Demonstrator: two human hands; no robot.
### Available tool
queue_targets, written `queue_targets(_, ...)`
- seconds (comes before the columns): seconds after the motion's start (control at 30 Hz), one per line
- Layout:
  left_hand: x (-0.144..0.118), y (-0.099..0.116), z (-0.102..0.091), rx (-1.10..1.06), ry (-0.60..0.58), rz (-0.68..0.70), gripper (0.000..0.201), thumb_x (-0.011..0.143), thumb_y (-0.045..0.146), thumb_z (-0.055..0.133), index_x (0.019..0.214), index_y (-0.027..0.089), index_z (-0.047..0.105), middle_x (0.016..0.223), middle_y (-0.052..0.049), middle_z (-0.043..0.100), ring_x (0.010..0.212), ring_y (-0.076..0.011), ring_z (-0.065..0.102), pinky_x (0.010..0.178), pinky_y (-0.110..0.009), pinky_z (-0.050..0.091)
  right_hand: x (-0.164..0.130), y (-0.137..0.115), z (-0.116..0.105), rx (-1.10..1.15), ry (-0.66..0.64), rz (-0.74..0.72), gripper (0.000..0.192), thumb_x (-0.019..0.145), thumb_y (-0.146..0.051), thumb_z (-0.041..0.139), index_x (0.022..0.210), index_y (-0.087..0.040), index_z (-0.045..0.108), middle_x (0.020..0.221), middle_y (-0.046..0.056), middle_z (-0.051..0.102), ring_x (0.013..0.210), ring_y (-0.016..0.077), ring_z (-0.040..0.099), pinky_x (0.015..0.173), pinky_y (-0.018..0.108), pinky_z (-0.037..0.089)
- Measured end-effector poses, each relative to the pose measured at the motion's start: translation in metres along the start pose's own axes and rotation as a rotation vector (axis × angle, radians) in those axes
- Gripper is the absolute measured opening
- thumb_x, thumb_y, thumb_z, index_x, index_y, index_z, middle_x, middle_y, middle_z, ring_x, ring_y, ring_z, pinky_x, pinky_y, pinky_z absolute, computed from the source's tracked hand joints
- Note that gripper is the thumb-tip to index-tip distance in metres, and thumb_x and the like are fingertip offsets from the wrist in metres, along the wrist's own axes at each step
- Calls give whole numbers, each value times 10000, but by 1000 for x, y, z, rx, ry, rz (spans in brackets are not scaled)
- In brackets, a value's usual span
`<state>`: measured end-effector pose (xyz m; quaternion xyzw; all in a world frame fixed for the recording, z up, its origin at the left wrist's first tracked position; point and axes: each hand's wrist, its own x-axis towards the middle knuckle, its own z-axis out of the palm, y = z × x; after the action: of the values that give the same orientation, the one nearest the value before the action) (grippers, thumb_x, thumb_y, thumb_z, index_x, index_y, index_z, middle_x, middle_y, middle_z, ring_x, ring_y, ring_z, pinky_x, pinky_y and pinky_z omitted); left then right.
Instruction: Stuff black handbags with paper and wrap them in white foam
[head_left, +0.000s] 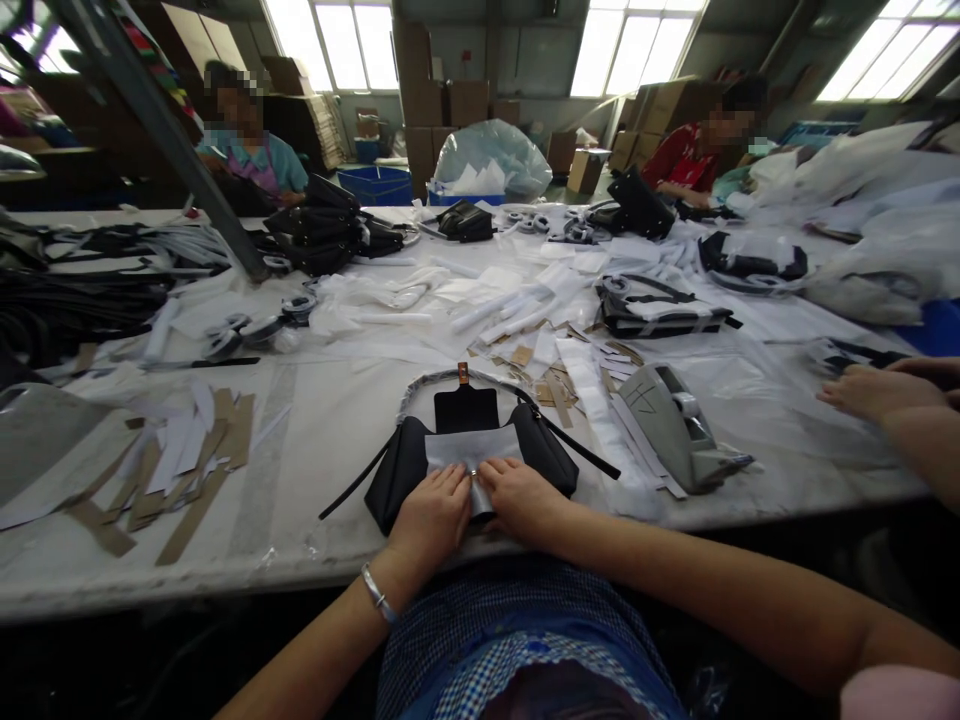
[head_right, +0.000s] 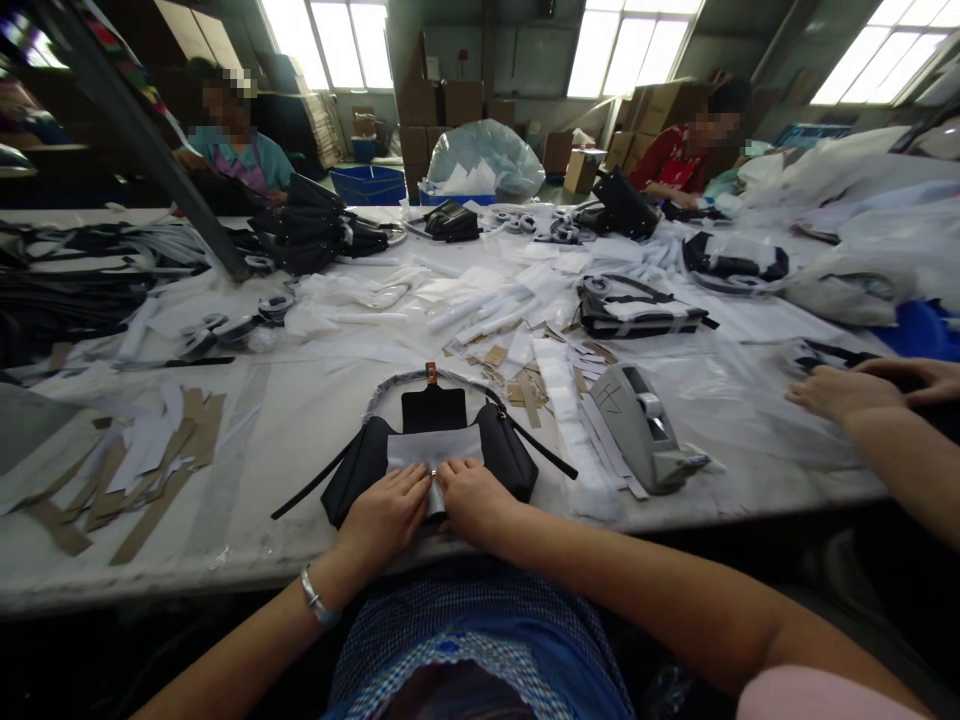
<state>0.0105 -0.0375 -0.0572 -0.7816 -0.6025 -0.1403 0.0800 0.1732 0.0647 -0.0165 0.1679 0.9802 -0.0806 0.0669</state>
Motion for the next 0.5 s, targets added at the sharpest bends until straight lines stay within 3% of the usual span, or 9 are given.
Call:
queue_targets(0.1,1,-3,0,9,14,34,322,946,200,465,1210,108,623,1253,-138,681,1148,-242,652,1020,-415,516,-6,3,-2,83,30,-25,746,786,-509,761,1296,7,590,1269,241,614,1208,354,567,1070,430,458)
queue_targets(0.2,-5,-3,8,43,72,42,363,976,230,454,1293,93,563,1313,-151,644,1213,-239,615,1046,-412,498,-22,7,13,166,148,-27,917,819,-616,677,1469,-25,413,1511,236,416,1414,359,373,1175,457,339)
queue_targets(0.3,-14,0,17,122,152,38,394,994,200,418,1362,91,505,1375,-146,601,1280,-246,564,1071,-433,480,-31,5,32,150,226,37,966,825,-611,678,1535,-71,306,1595,201,281,1494,359,195,1225,506,225)
queue_targets(0.4,-19,5,19,152,178,63,416,985,127,374,1383,117,496,1421,-122,562,1327,-255,519,1113,-488,442,-29,2,39,131,228,78,957,824,-563,708,1539,-77,297,1598,200,271,1499,354,179,1235,508,186)
queue_targets(0.5,-20,7,17,120,155,99,410,980,133,389,1363,157,533,1414,-119,570,1293,-237,555,1078,-432,489,-26,3,35,155,184,57,953,829,-587,689,1536,-74,306,1591,201,286,1495,350,198,1235,495,184)
